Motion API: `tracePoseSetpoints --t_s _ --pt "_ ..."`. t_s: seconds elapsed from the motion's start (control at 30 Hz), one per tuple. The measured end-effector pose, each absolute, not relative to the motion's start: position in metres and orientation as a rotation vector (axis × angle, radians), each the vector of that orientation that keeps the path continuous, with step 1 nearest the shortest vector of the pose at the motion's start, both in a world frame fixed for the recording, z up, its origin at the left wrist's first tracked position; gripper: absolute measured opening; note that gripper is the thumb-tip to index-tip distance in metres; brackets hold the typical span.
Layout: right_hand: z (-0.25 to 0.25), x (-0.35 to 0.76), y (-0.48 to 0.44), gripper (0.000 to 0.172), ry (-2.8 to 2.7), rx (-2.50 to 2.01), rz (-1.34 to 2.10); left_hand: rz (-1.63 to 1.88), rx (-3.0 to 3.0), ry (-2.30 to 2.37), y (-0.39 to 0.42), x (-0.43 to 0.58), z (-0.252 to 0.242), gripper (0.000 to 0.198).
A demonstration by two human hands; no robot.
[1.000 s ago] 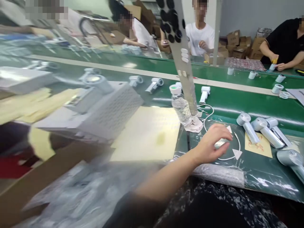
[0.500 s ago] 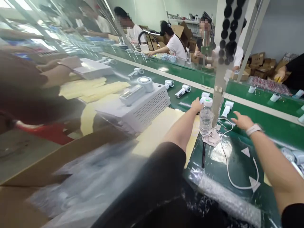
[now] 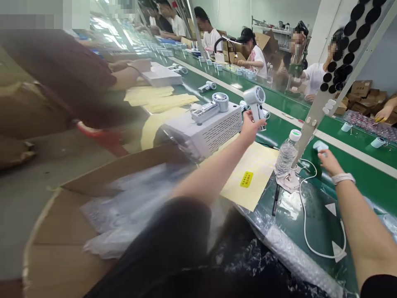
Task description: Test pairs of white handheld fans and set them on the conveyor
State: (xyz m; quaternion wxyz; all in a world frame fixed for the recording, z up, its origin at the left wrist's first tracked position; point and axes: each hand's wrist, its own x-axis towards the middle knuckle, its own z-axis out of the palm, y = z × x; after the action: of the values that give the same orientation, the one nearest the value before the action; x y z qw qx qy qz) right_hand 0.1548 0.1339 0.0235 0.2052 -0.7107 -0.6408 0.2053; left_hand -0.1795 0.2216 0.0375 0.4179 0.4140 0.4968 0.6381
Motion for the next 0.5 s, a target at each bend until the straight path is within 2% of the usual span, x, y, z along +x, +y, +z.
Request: tracePoseSetpoints --t_s 0.1,0.2,0.3,0.4,0.5 --pt "0.024 0.179 0.114 0.027 -1.523 -1.842 0.661 1.684 1.174 0.970 0.166 -0.207 0.047 0.078" --pt "0.026 0.194 0.071 0.020 -1.412 -1.691 0.689 1.554 1.215 0.685 0.101 -0.181 0.050 0.071" --pt "0.034 0.192 0.018 0.031 -1.480 -1.593 0.591 1.230 1.048 0.495 0.049 -0.108 0.045 0.057" --pt "0.040 0.182 -0.029 0.035 -1.651 -1.577 0.310 1.034 0.725 0.484 0.026 -0.028 0.040 0.033" --pt "0.038 0.179 -0.062 0.058 -1.793 -1.565 0.086 0.904 0.489 0.464 0.027 0.021 0.037 0.039"
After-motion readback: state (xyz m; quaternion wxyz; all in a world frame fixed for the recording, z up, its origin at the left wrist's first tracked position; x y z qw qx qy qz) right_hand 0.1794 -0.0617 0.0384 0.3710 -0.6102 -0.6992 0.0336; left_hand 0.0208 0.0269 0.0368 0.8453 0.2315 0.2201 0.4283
